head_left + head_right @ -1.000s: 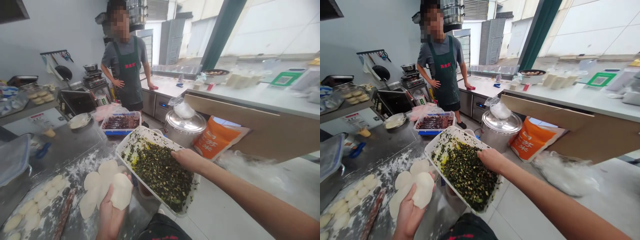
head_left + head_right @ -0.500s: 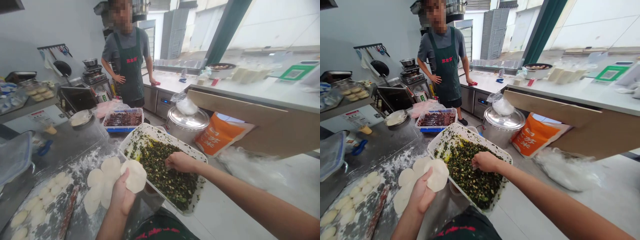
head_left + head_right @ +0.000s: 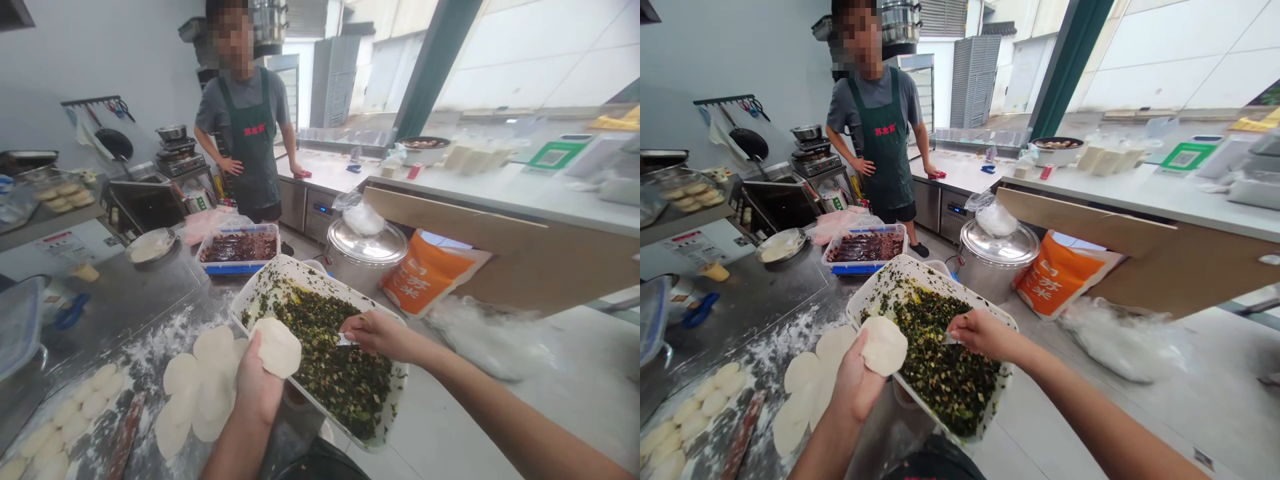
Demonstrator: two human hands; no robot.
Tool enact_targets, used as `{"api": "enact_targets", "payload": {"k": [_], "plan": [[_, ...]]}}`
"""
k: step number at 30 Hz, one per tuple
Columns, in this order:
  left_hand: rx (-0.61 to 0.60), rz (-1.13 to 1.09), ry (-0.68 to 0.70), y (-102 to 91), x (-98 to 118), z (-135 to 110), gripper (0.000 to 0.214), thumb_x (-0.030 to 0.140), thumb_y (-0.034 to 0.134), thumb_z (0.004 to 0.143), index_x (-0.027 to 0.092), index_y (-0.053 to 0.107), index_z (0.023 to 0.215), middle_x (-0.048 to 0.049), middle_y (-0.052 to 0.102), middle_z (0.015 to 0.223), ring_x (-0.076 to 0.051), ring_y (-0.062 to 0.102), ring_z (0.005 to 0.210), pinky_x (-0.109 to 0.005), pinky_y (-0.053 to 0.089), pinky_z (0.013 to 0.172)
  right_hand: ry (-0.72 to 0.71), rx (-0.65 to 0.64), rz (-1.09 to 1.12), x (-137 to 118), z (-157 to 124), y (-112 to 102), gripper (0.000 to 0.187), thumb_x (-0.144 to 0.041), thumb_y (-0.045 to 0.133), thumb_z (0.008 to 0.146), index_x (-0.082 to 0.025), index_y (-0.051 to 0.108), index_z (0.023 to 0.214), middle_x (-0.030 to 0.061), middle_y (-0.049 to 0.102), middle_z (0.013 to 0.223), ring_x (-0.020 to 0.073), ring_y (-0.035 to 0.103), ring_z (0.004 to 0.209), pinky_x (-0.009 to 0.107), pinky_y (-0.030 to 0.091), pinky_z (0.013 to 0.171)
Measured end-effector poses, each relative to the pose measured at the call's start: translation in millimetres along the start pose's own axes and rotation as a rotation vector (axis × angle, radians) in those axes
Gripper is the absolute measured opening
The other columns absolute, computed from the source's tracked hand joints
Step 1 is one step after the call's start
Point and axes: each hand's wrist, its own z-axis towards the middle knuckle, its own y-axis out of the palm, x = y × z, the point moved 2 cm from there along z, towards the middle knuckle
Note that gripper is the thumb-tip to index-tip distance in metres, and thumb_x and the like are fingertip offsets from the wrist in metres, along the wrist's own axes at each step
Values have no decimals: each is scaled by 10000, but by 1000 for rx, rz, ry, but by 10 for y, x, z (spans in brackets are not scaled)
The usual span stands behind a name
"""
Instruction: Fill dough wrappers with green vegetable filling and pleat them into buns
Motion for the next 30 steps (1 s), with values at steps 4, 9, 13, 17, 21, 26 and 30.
{"api": "enact_targets", "payload": {"k": [4,9,13,17,21,26,30], "plan": [[-130,-78,-128,170,-265,46,297,305,441,767,110,572,948,-134,609,957,-252,546,919,-419,423,809,-31,280,-221,-208,-141,110,295,-276,301,822,-240,539,994,-6,554,618,109,498,554,216,398,559],[-186,-137,-208,274,-364,85,285,323,397,778,133,605,825,-98,619,837,-217,560,844,-391,423,787,-195,478,-579,-236,-213,532,486,-69,303,756,-281,417,1179,58,533,867,157,486,770,273,406,672],[-156,-105,-246,208,-309,108,241,291,420,762,144,610,782,-78,615,803,-201,561,799,-389,423,774,-283,428,-682,-188,-256,548,476,-58,311,754,-240,423,1179,69,521,813,158,468,709,277,407,633],[-107,-75,-115,107,-105,174,235,279,428,761,155,615,833,-75,625,837,-216,557,844,-420,417,788,-168,372,-678,-150,-275,185,367,-128,312,799,-275,500,1077,44,529,809,138,489,716,241,388,624],[-96,-61,-8,64,95,217,260,269,413,774,159,602,915,-83,625,899,-218,547,890,-435,408,810,5,380,-711,-24,-73,-29,260,-294,312,837,-258,548,939,32,557,839,150,515,776,235,371,614],[-106,-47,-74,26,87,185,269,263,418,775,155,592,948,-91,624,911,-236,542,914,-445,409,809,-65,211,-731,74,363,146,172,-135,400,740,-185,546,814,38,574,812,167,524,771,239,355,605],[-122,-55,-74,-31,115,179,262,256,440,763,148,595,945,-97,627,905,-235,545,912,-437,416,808,-181,51,-658,62,457,279,170,-129,426,710,-210,573,743,-1,597,768,132,536,719,211,356,618]]}}
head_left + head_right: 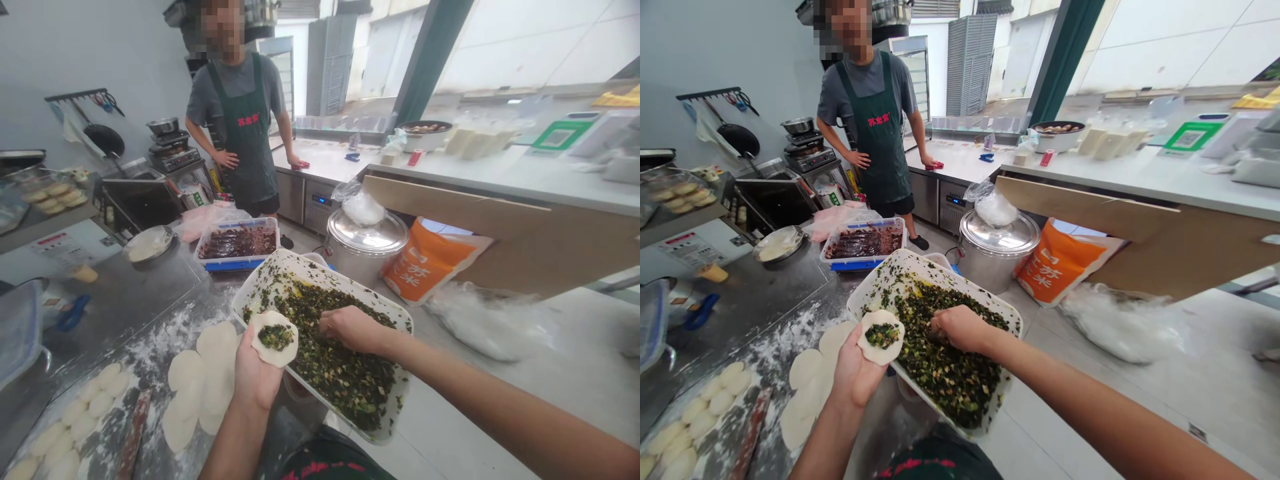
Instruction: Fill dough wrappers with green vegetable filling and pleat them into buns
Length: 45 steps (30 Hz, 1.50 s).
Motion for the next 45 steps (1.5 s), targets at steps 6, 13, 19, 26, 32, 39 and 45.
{"api": "enact_targets", "payload": {"k": [6,13,19,26,32,39,45], "plan": [[37,-23,37,-38,61,26,258,245,438,763,145,595,941,-93,632,891,-244,546,907,-443,422,796,38,-142,320,104,-104,85,139,-193,478,688,-197,596,761,-8,604,721,123,523,653,207,362,588],[35,-4,36,30,27,-11,247,251,458,752,139,594,925,-90,629,884,-254,550,889,-436,431,783,120,-152,576,231,-272,-42,173,-313,471,720,-165,559,738,-30,508,586,85,408,511,187,316,466],[62,-7,28,58,-151,25,243,271,446,758,158,583,925,-88,620,903,-238,559,862,-429,432,770,166,57,513,174,-440,-430,167,-315,460,735,-183,562,746,-26,526,617,103,438,567,206,340,520],[-62,-93,-105,253,-502,66,276,327,396,775,159,588,880,-82,606,909,-241,543,887,-419,421,782,254,410,326,-307,-555,-384,298,-136,333,772,-231,547,956,22,581,883,139,534,781,246,407,691],[-45,-52,-120,286,-498,87,261,329,407,765,151,588,823,-79,607,821,-203,559,799,-369,438,727,195,513,163,-557,-672,7,627,45,289,613,-240,442,1149,63,486,1064,160,465,966,301,397,816],[-14,-43,-148,262,-474,60,217,305,451,737,153,585,816,-63,604,824,-189,560,767,-364,438,718,99,517,107,-515,-782,79,603,45,300,640,-239,442,1153,80,482,1034,173,470,921,328,417,791],[19,-60,-24,221,-445,135,240,321,423,753,179,584,860,-57,610,837,-210,557,821,-388,438,728,190,493,180,-517,-881,-77,585,25,307,643,-257,456,1134,68,477,1042,156,489,932,274,437,774]]}}
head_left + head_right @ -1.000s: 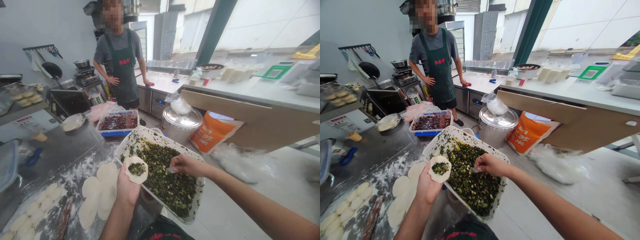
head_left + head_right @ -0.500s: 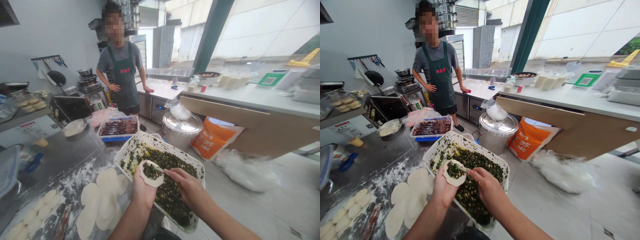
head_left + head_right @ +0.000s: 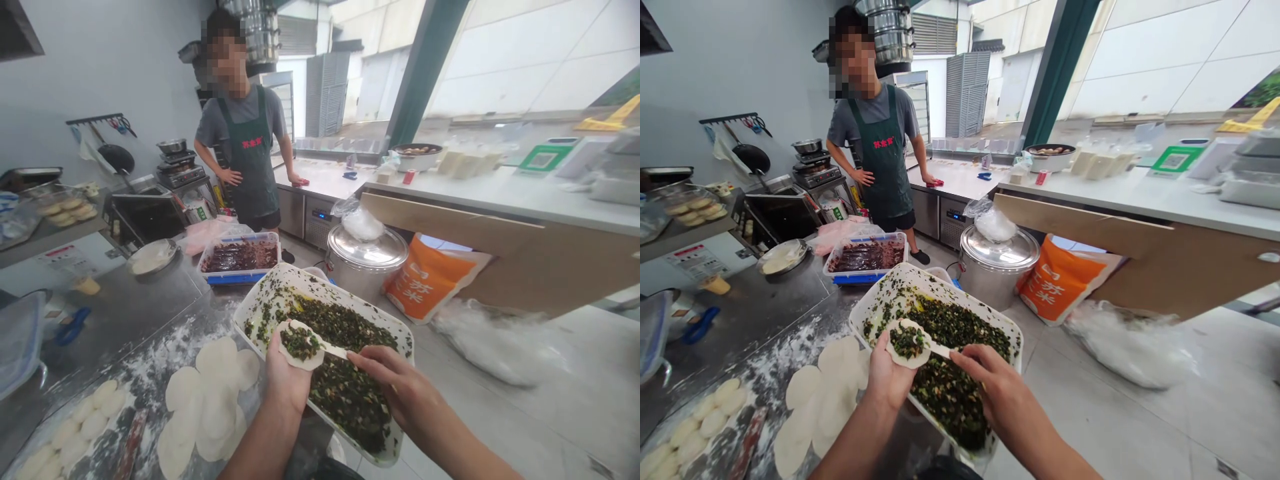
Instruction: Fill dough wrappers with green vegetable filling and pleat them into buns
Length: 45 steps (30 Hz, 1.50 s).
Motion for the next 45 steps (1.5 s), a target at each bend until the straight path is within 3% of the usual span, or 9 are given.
{"api": "enact_targets", "payload": {"k": [6,10,13,18,22,29,34,37,45], "plan": [[10,-59,-16,0,-59,-13,254,302,397,767,161,591,851,-71,611,870,-210,546,868,-398,422,777,-35,75,53,-100,-38,263,599,30,291,634,-231,456,1147,75,516,996,158,505,916,296,434,780],[32,-32,-5,-49,-66,-24,239,302,424,754,163,600,839,-65,622,845,-202,558,834,-405,422,775,118,45,201,-80,-56,179,363,-89,323,754,-214,508,1041,61,573,922,147,550,839,253,462,709],[37,-43,5,-67,-104,-35,226,299,443,747,175,600,851,-54,627,856,-200,560,840,-397,428,772,204,31,239,-82,-78,141,303,-147,321,791,-210,480,1041,58,588,933,154,561,840,262,466,713],[43,-35,-11,-82,-194,-45,234,296,437,754,175,598,874,-73,623,908,-224,554,884,-425,430,774,272,18,15,17,-156,246,461,-51,295,711,-190,408,1135,79,569,988,180,561,859,312,465,724],[71,-11,-12,-114,-178,-23,246,300,442,752,159,594,884,-87,622,911,-236,556,882,-431,429,778,380,7,-112,229,-252,168,523,-21,328,624,-175,434,1113,96,574,976,209,584,785,325,477,653],[-35,83,-145,-101,-174,-51,285,343,464,738,142,581,903,-96,615,898,-232,560,853,-405,421,779,222,14,127,177,-199,-80,384,-112,276,782,-235,467,1092,63,567,962,165,570,779,288,473,663],[-132,185,-291,-61,-216,-120,316,394,417,760,157,570,903,-93,611,856,-224,557,825,-418,415,746,54,27,87,38,-100,-46,494,-20,311,712,-257,485,1108,60,530,1054,158,517,924,296,436,781],[-142,224,-281,-79,-196,-110,332,411,404,764,171,554,940,-94,605,869,-228,554,824,-423,414,725,-29,8,12,59,-99,-47,516,8,317,685,-260,508,1083,61,546,1017,164,513,919,320,425,791],[-12,210,-122,-98,-197,-86,321,398,407,762,218,532,997,-61,606,870,-194,566,753,-374,433,680,246,-168,400,-51,-87,-117,271,-195,328,801,-244,544,957,8,601,742,130,547,630,232,432,570]]}}
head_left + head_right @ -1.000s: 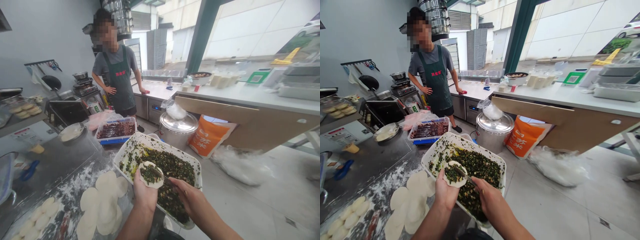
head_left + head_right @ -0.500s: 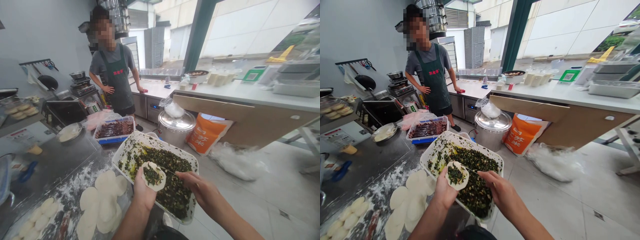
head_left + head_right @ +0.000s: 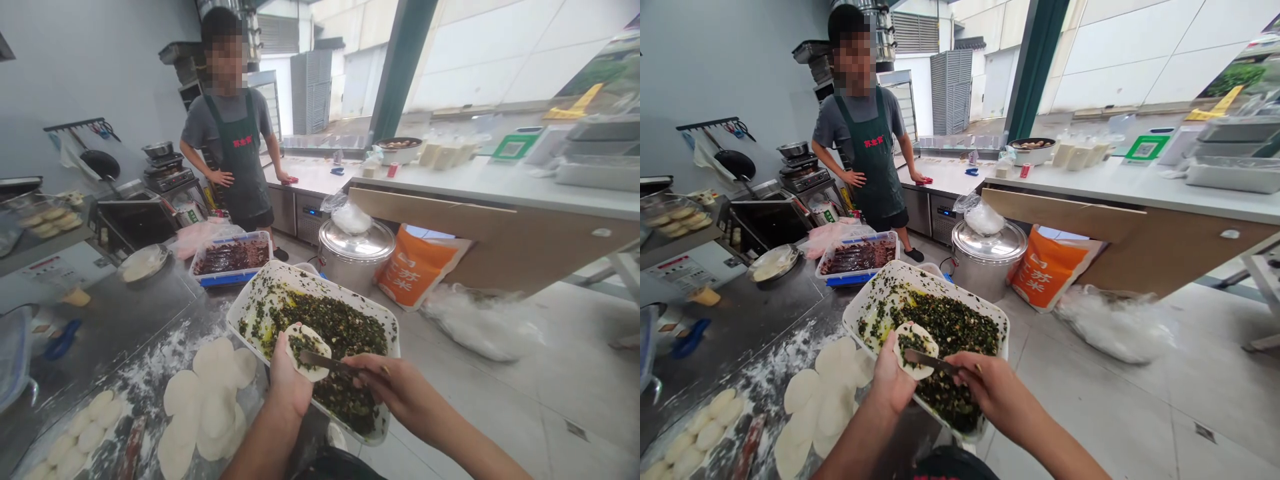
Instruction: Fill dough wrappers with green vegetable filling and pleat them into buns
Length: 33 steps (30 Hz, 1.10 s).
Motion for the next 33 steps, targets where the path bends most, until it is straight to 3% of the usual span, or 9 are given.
{"api": "enact_targets", "payload": {"k": [7,12,16,22,26,29,33], "plan": [[16,-60,16,32,-27,-51,331,373,447,743,192,532,1006,-79,599,900,-201,567,786,-350,440,697,122,-68,117,62,52,86,191,-217,365,767,-202,553,800,-22,556,580,101,478,502,197,372,472],[69,-66,55,11,-21,-39,315,362,453,741,209,534,1004,-58,602,886,-192,572,748,-359,446,691,169,-105,294,68,68,76,195,-270,386,768,-179,532,859,-22,541,579,73,404,420,179,327,390],[21,-56,45,75,-35,-105,324,382,446,745,203,541,998,-70,605,898,-200,572,777,-354,450,684,215,-148,364,34,80,98,180,-310,401,759,-173,510,804,-30,531,562,58,379,389,169,304,362],[18,-53,57,114,22,-145,306,386,448,746,193,565,952,-68,611,913,-203,570,803,-361,446,710,206,-30,435,57,84,-93,233,-375,437,745,-173,489,848,-27,533,596,58,410,403,181,320,386],[-43,-74,22,131,4,-153,301,387,459,742,172,577,915,-69,616,892,-198,567,823,-341,444,728,242,-105,475,77,119,-45,246,-377,445,736,-152,491,823,-16,544,577,58,395,361,185,294,345],[-31,-43,42,63,49,-135,300,380,473,736,167,573,921,-75,615,915,-196,569,826,-350,442,741,203,-90,311,143,66,-131,226,-342,377,784,-169,500,861,-11,551,610,75,429,404,204,347,391],[-17,44,-12,-29,129,-116,344,363,489,729,113,558,954,-114,614,921,-220,563,860,-375,435,762,116,102,-362,322,-25,-410,242,-149,348,764,-220,576,802,26,566,755,141,514,644,246,376,531]]}}
